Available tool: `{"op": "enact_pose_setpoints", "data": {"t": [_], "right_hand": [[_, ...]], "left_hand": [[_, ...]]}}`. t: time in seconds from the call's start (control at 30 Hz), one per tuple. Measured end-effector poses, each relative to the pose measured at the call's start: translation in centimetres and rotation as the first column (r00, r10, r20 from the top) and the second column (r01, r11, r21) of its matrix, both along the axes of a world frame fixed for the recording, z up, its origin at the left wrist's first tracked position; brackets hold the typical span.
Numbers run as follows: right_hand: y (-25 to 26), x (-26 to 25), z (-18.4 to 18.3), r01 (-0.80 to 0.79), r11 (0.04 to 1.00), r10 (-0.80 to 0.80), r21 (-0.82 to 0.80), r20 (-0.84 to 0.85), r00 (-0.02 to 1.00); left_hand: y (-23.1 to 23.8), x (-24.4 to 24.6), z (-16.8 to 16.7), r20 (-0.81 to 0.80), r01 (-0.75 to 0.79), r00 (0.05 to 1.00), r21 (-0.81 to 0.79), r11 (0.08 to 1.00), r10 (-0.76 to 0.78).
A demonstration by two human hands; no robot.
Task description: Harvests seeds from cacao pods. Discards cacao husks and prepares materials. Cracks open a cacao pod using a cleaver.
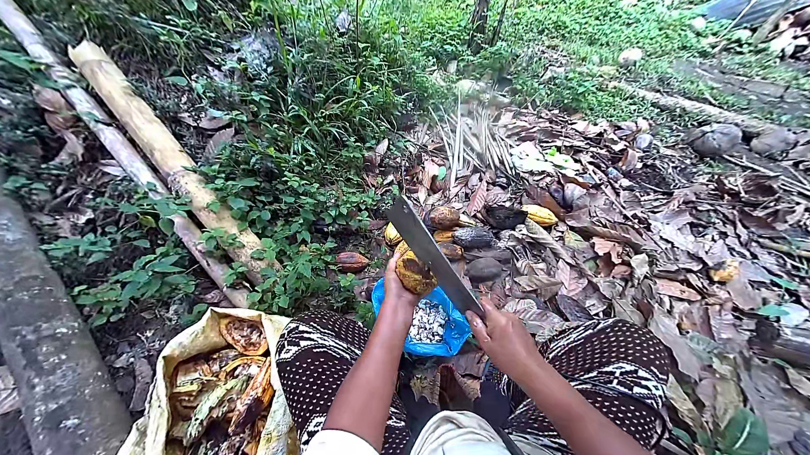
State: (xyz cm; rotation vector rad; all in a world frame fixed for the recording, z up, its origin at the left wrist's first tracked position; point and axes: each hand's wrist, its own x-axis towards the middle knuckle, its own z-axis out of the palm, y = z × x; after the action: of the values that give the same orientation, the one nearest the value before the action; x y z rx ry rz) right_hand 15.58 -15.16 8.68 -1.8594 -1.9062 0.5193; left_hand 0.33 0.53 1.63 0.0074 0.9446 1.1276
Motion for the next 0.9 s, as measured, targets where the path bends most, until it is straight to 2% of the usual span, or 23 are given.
{"op": "enact_pose_setpoints", "data": {"t": [0.1,0.23,0.37,0.6,0.7,0.8,0.83,0.9], "right_hand": [[0.9,-0.3,-1.4,-0.005,0.988,-0.009,0.153,0.093,0.996],[2.5,-0.6,-3.7,-0.014,0.962,-0.033,0.271,0.168,0.985],[3.2,-1.2,-5.6,-0.027,0.91,-0.057,0.413,0.189,0.98],[3.7,-3.0,-6.2,0.084,0.882,-0.173,0.463,0.154,0.973],[3.6,-3.3,-4.9,0.111,0.903,-0.174,0.416,0.118,0.978],[3.8,-3.2,-2.3,0.115,0.898,-0.125,0.424,-0.005,0.992],[4.0,-2.9,-1.2,0.109,0.901,-0.109,0.419,-0.023,0.994],[4.1,-2.2,0.8,0.078,0.925,-0.074,0.372,-0.023,0.997]], "left_hand": [[0.2,-0.1,0.0,-0.009,-0.088,0.996,0.041,0.995,0.088],[0.1,-0.2,-0.5,-0.013,-0.259,0.965,0.076,0.963,0.261],[0.4,-0.7,-1.1,0.017,-0.332,0.943,0.146,0.932,0.333],[0.7,-0.7,-0.7,0.042,-0.448,0.892,0.231,0.864,0.451],[0.2,-0.4,-0.7,0.032,-0.378,0.925,0.152,0.913,0.378],[-0.6,0.1,0.4,-0.034,-0.13,0.991,-0.001,0.992,0.13],[-0.7,0.4,0.5,-0.06,-0.063,0.996,-0.002,0.998,0.062],[-1.0,1.2,0.4,-0.076,-0.038,0.996,0.092,0.995,0.045]]}}
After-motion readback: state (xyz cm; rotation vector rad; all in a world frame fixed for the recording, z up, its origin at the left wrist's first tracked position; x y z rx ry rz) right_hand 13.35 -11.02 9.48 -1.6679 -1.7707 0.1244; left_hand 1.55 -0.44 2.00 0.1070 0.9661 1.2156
